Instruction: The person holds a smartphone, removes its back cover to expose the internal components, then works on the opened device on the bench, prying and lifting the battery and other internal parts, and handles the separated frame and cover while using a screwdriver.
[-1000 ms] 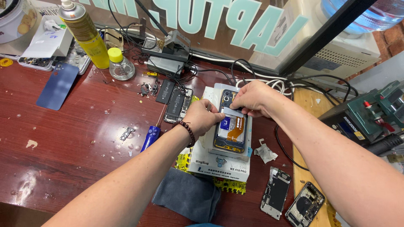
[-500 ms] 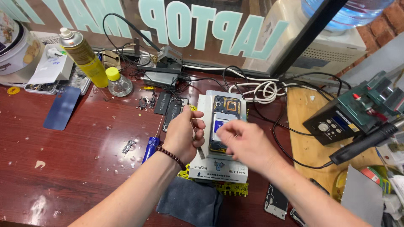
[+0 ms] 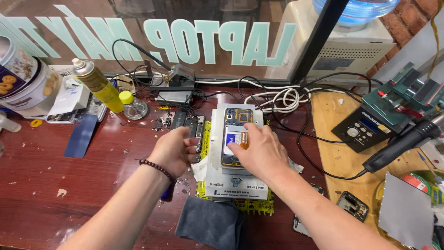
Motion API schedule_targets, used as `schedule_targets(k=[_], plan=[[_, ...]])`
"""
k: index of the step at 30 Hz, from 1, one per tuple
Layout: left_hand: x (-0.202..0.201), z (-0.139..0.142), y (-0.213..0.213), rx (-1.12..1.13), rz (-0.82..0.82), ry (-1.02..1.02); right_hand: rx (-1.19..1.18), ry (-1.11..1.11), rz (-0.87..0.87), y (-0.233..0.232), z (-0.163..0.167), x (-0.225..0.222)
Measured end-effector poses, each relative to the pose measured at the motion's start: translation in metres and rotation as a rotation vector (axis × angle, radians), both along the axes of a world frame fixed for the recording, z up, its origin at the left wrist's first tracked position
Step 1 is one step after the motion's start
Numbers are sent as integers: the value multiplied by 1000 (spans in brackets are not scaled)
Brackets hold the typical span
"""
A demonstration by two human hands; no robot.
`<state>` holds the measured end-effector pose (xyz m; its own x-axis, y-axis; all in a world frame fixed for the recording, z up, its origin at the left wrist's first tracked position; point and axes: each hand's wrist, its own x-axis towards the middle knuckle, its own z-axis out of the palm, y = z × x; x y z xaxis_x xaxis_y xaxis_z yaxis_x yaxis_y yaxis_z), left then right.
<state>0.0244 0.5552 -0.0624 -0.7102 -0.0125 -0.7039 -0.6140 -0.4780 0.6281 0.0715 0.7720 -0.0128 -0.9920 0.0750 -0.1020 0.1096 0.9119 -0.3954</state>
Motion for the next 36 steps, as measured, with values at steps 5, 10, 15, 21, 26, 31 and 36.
schedule_targets(k=[5, 10, 15, 21, 26, 31, 36], plan=[[-13, -50, -96, -221, 132, -74, 132, -126, -1, -34, 3, -7], [-24, -103, -162, -657, -68, -79, 278, -186, -5, -51, 9, -7], [-36, -154, -213, -868, -220, -180, 290, -188, -61, -69, 12, -9], [-31, -180, -250, -1222, -414, -165, 247, -117, -186, -78, 12, -6], [-15, -167, -239, -1314, -343, -100, 155, -70, -282, -80, 12, -7], [-27, -119, -205, -1273, -388, 113, -41, 5, -368, -65, 15, -9], [-47, -37, -118, -688, -489, 433, -987, 6, -291, -36, 30, 2]])
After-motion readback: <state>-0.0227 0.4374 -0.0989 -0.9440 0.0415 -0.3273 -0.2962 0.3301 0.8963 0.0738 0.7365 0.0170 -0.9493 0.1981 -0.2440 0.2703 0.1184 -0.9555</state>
